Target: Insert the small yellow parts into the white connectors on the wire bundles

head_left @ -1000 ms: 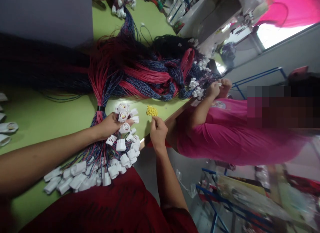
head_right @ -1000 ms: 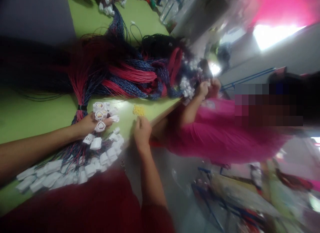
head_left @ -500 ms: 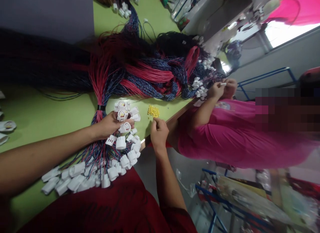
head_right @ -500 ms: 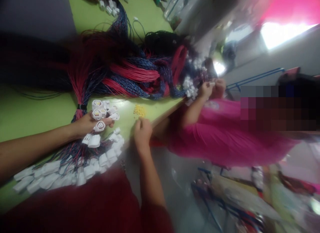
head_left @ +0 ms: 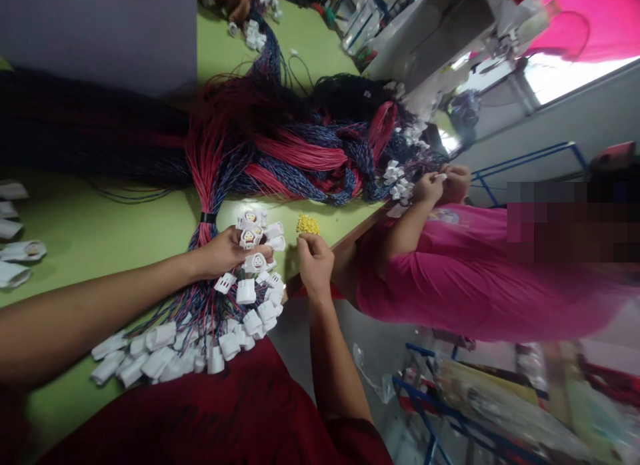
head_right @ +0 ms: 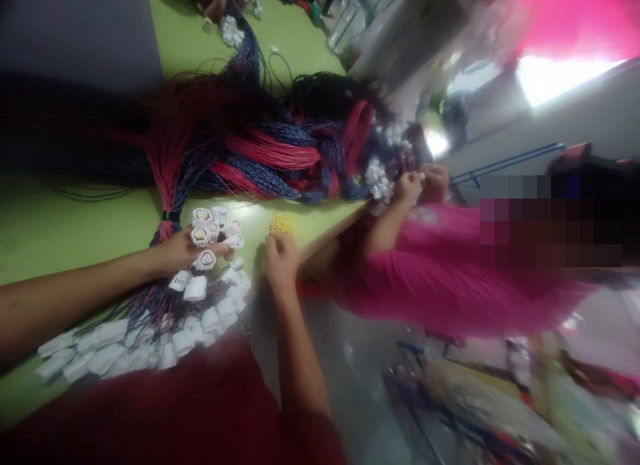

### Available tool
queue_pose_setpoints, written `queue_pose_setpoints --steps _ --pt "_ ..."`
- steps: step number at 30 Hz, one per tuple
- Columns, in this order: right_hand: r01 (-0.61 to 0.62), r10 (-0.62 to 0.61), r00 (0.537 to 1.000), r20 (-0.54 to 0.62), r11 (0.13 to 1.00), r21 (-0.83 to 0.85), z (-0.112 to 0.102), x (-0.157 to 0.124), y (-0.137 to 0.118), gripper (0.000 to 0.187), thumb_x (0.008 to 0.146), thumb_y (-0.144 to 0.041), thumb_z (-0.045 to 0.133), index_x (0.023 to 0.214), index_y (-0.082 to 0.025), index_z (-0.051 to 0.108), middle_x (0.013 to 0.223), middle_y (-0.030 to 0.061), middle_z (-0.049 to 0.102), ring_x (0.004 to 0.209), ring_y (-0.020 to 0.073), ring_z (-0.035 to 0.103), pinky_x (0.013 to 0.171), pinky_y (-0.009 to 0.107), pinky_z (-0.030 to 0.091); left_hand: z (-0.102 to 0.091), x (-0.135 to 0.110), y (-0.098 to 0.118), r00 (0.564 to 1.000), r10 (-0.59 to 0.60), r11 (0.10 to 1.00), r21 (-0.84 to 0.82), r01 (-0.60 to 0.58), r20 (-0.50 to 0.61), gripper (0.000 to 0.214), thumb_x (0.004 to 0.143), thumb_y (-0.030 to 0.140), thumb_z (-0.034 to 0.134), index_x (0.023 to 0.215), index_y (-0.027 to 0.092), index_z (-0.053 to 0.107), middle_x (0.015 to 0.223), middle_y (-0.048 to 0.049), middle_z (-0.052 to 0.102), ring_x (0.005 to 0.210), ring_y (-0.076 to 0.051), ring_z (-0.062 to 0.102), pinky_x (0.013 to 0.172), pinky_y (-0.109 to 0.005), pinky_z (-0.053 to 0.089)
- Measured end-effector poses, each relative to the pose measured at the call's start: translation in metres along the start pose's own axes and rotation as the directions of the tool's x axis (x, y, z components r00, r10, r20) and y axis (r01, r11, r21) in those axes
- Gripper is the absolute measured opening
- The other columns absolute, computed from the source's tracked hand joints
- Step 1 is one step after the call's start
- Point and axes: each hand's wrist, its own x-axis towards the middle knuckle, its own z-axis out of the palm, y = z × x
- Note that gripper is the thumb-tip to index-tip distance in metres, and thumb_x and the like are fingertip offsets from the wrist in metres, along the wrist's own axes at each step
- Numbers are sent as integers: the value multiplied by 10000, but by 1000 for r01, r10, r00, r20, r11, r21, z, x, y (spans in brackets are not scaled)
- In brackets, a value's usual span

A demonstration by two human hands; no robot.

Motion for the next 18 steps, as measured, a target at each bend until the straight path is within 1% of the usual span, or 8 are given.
queue_pose_setpoints --steps 2,4,6,8,10,14,18 --pt "5 -8 1000 21 987 162 -9 -8 -17 76 763 -269 585 796 -201 591 754 -10 585 710 129 533 717 279 432 -1 0 -2 1000 0 1000 27 0 3 262 708 385 619 671 127 642 681 -47 670 617 -150 589 559 -243 478" --pt "70 -82 996 42 967 244 -15 -15 -38 51 751 -248 619 775 -216 588 753 -17 576 704 121 531 736 285 438 -1 -1 -4 1000 11 999 44 -11 12 261 714 384 614 679 128 650 701 -50 679 642 -156 597 584 -250 484" --pt "150 -172 983 58 950 273 -17 -19 -55 51 740 -225 635 724 -224 586 765 -8 575 739 131 537 756 301 442 -2 -1 -7 998 42 998 52 -44 46 263 719 388 612 691 132 666 705 -49 683 663 -163 601 614 -260 488" --pt "193 -223 971 87 944 268 -14 -21 -65 56 739 -219 637 701 -229 598 766 -1 579 745 141 540 743 314 446 -3 0 -10 994 73 996 48 -77 87 264 723 392 613 699 138 679 693 -46 682 669 -168 601 636 -268 487" --pt "204 -238 965 110 946 254 -10 -21 -67 46 751 -218 627 709 -234 619 762 2 588 741 147 546 730 323 447 -4 1 -12 990 84 995 38 -89 113 265 733 394 608 716 142 689 674 -43 678 674 -172 605 652 -274 487" --pt "240 -268 957 112 946 217 -8 -21 -62 71 775 -196 596 779 -245 647 804 11 614 800 159 567 768 338 446 -6 3 -17 988 96 995 22 -99 121 266 745 391 611 733 139 695 679 -43 679 689 -173 607 673 -276 485" --pt "313 -324 940 104 943 111 -10 -26 -61 111 809 -182 536 814 -248 625 843 21 631 831 166 575 784 352 450 -7 4 -19 989 98 994 39 -103 113 274 754 396 614 731 136 697 663 -32 669 624 -148 581 638 -260 472"
